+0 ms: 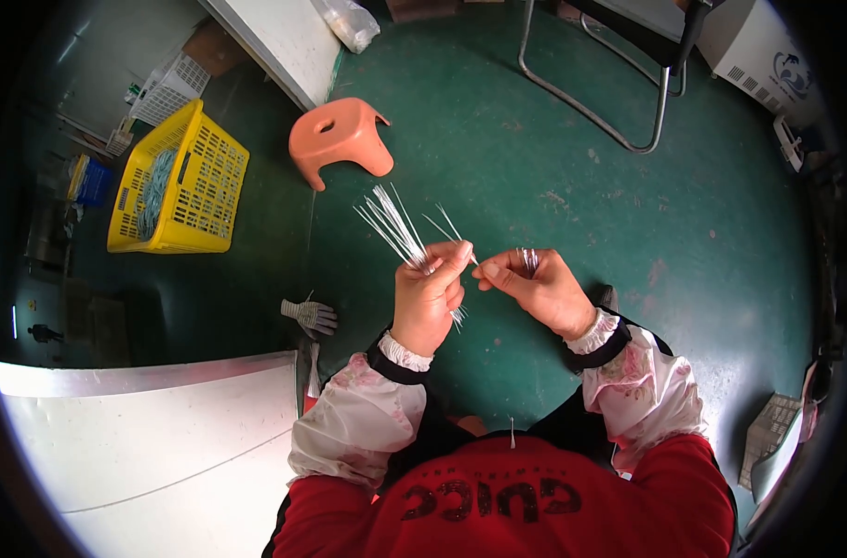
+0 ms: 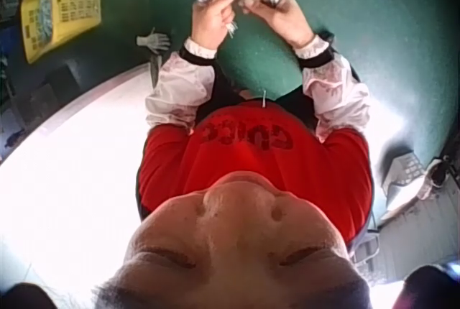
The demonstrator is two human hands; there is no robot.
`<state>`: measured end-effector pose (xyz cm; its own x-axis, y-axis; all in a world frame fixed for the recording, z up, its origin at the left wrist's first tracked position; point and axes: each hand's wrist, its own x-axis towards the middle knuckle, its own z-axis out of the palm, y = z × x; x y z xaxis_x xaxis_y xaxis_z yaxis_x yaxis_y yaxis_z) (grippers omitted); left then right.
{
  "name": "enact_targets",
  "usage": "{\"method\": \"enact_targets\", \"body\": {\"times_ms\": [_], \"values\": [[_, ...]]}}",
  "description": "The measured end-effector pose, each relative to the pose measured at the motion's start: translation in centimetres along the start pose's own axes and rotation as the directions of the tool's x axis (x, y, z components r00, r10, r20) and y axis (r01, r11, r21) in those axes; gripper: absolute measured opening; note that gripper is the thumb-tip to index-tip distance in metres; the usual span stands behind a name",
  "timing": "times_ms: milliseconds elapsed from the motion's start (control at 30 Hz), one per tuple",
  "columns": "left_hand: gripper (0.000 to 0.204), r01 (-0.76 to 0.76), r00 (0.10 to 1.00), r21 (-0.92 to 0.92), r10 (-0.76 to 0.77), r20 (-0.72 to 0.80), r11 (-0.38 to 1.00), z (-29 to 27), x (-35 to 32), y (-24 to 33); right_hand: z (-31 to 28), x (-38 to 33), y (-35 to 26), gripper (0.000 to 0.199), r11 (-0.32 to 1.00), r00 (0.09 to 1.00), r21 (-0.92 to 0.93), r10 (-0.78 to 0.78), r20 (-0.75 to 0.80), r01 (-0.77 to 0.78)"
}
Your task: Sorting and bundling thin white plastic sticks or cable ties in a manufacturing environment.
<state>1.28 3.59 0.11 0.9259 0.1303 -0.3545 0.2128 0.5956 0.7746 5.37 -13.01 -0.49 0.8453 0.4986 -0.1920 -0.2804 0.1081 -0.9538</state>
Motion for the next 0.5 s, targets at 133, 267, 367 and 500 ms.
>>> {"method": "enact_targets", "body": {"times_ms": [133, 267, 367, 500], "values": [[0.016, -0.030, 0.999, 0.081, 0.028, 0.024, 0.996, -0.4, -0.2, -0.6, -0.1, -0.2, -1.0, 0.019, 0.963, 0.997, -0.264, 0.073, 0.024, -0.064], [0.017, -0.030, 1.000, 0.052, 0.030, 0.004, 0.998, 0.0, -0.1, 0.0, -0.1, 0.0, 0.2, 0.022, 0.980, 0.998, -0.201, 0.022, 0.050, -0.011], [0.017, -0.072, 0.997, 0.054, 0.073, -0.011, 0.996, -0.3, 0.4, 0.5, -0.2, 0.0, 0.7, 0.023, 0.998, 0.994, -0.062, -0.015, 0.104, 0.021], [0.016, -0.077, 0.997, 0.060, 0.078, -0.020, 0.995, -0.7, 0.4, 0.1, 0.0, -0.3, -0.8, 0.019, 0.959, 0.989, -0.267, 0.118, 0.088, -0.091]]}}
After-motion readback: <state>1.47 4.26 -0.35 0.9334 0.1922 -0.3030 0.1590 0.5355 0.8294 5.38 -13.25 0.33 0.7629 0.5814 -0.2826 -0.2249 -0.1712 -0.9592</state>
